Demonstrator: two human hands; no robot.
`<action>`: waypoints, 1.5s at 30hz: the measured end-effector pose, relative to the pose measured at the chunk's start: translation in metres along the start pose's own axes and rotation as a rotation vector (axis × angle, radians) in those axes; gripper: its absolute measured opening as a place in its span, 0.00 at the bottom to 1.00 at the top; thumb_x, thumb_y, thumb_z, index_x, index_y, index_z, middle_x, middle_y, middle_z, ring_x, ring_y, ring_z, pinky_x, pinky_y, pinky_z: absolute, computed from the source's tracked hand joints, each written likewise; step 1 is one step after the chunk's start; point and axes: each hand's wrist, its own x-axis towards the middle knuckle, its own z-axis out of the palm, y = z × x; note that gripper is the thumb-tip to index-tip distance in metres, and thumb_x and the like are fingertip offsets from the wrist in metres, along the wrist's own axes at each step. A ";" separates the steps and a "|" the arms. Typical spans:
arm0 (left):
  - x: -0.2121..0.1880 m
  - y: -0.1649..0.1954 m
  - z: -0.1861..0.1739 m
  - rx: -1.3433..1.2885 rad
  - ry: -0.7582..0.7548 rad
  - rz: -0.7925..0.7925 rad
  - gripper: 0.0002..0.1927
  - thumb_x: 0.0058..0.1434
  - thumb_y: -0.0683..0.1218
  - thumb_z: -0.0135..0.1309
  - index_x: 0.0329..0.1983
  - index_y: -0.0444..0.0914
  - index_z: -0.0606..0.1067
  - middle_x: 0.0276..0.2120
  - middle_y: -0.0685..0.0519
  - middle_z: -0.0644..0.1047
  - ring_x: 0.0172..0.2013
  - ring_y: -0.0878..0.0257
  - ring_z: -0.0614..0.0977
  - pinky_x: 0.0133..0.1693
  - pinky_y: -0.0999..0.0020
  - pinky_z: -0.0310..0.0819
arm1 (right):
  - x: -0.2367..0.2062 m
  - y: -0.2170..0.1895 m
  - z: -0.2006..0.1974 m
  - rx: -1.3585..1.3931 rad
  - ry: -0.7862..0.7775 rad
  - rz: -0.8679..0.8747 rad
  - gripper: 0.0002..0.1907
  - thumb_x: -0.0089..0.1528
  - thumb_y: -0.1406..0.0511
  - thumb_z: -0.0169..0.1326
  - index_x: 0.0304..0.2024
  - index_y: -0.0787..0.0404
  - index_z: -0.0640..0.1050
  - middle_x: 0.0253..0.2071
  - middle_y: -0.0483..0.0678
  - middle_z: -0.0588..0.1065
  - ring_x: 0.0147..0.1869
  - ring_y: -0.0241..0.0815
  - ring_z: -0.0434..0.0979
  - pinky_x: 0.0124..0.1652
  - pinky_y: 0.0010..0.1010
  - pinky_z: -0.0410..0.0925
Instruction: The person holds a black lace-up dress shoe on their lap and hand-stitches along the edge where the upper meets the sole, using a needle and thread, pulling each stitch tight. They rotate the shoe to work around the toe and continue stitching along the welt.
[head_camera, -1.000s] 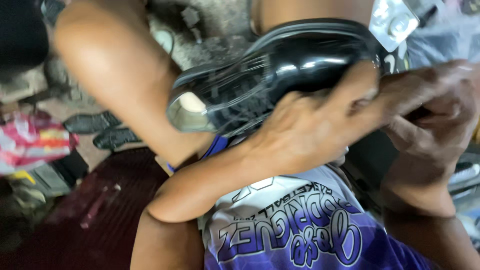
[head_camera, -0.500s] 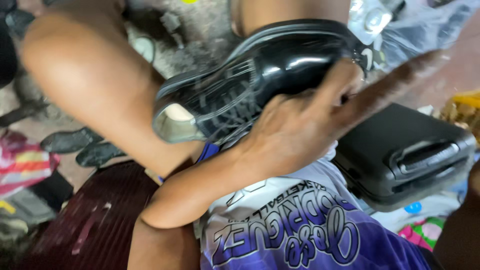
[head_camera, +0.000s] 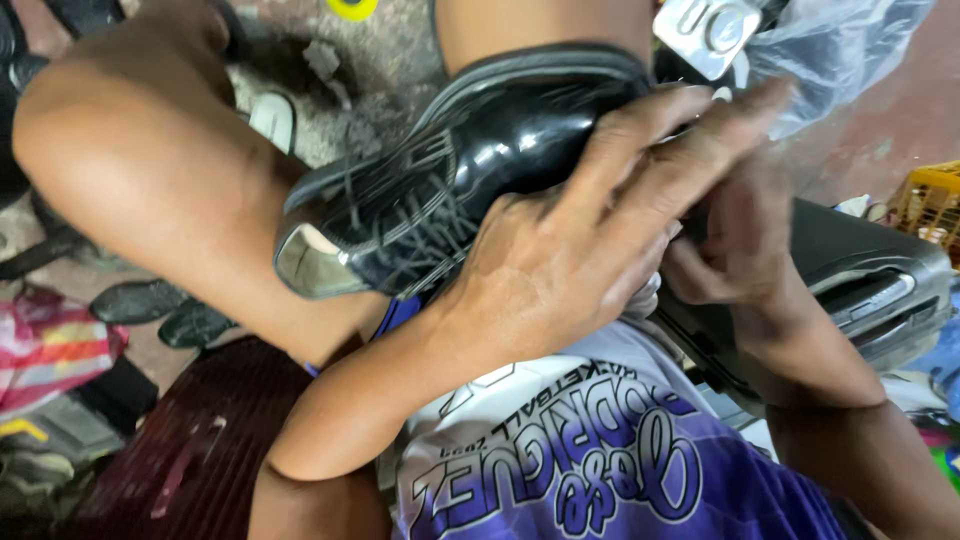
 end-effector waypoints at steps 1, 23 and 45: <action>0.004 0.006 -0.012 -0.001 -0.002 -0.010 0.28 0.72 0.38 0.54 0.72 0.46 0.61 0.65 0.52 0.66 0.43 0.68 0.84 0.33 0.78 0.81 | 0.003 -0.005 0.008 0.265 0.070 0.073 0.36 0.59 0.66 0.51 0.65 0.72 0.53 0.51 0.56 0.69 0.48 0.43 0.67 0.46 0.25 0.64; -0.168 -0.040 -0.108 -0.157 0.288 -0.364 0.05 0.66 0.41 0.64 0.43 0.38 0.80 0.50 0.51 0.81 0.41 0.61 0.85 0.43 0.72 0.80 | 0.036 -0.005 0.055 0.416 0.113 0.138 0.40 0.67 0.71 0.69 0.70 0.70 0.56 0.30 0.49 0.74 0.29 0.33 0.67 0.32 0.13 0.56; -0.327 -0.139 -0.146 -0.220 1.317 -0.705 0.07 0.73 0.35 0.53 0.41 0.35 0.67 0.34 0.53 0.70 0.33 0.63 0.71 0.39 0.68 0.69 | 0.050 -0.005 0.051 0.408 0.219 0.217 0.46 0.52 0.68 0.74 0.65 0.69 0.61 0.55 0.58 0.75 0.30 0.31 0.75 0.27 0.17 0.64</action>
